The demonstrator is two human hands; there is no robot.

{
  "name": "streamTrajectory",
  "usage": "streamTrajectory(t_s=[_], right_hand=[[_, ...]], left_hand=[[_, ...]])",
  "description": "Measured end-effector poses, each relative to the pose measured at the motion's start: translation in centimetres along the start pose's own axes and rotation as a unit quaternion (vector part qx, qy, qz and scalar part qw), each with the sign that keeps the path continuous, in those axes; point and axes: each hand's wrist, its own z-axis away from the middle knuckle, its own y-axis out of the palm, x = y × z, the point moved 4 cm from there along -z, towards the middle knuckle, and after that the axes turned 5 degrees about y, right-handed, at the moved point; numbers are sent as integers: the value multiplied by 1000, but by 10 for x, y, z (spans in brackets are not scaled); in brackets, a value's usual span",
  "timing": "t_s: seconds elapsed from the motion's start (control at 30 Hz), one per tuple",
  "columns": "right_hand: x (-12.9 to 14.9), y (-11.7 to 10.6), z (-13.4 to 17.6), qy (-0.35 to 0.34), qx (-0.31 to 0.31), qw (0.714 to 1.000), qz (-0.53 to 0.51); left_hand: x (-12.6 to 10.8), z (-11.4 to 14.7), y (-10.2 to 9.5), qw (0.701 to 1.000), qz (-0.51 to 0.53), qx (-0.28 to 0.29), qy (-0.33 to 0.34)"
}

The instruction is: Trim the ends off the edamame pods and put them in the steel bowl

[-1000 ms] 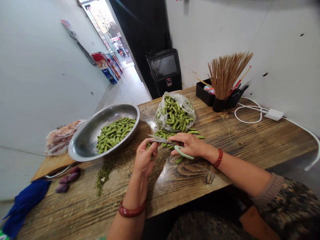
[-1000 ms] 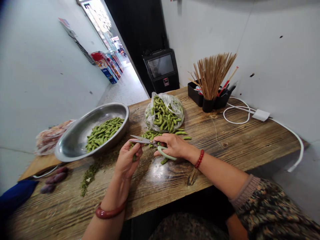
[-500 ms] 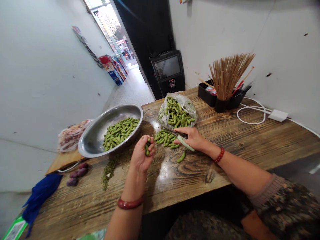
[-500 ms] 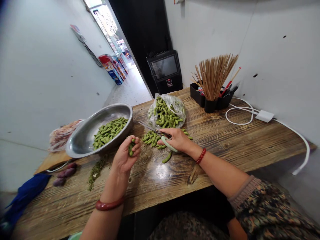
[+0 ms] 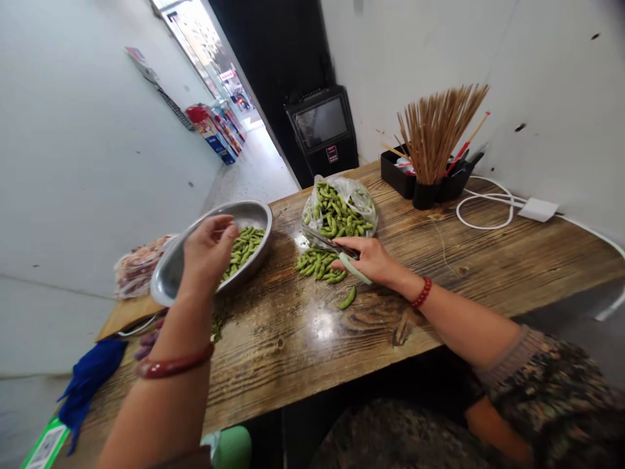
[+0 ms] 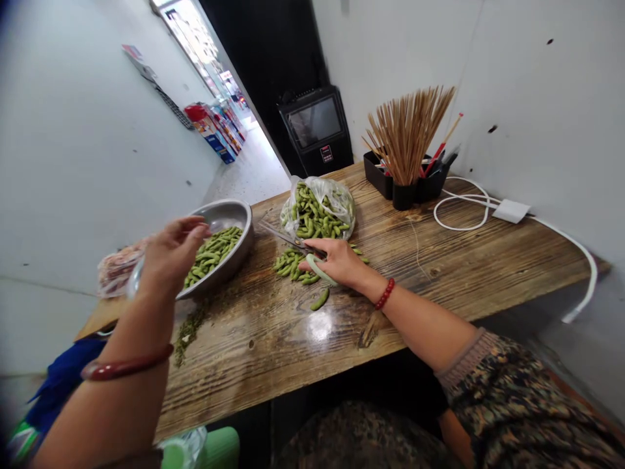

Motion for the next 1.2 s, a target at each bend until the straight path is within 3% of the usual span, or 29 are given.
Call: streamTrajectory(t_s=[0.07,0.2,0.3,0.47,0.63,0.73,0.83,0.97,1.2], right_hand=[[-1,-2,-1,21,-13,1000,-9],[-3,-5,-4,48,-24,998,-19],[-4,-5,-6,55,-21,998,-13],[-1,-4,-5,47,-16,999,-11],[-2,-3,-5,38,-4,999,-8],[-3,-2,-4,36,-6,999,1],[-2,-2,-4,34,-16,999,5],[1,-2,-3,12,-15,1000,16],[4,-2,1,9,9,998,61]], left_hand=[[-16,25,32,998,18,55,11],[-51,75,101,970,40,210,113],[-57,100,134,948,14,293,127],[-61,117,155,927,-55,351,123],[-71,128,159,909,-12,395,132],[-66,124,155,928,79,351,97],[-48,111,145,939,240,244,-35],[-29,101,134,888,399,148,-172],[-26,104,129,845,470,136,-215]])
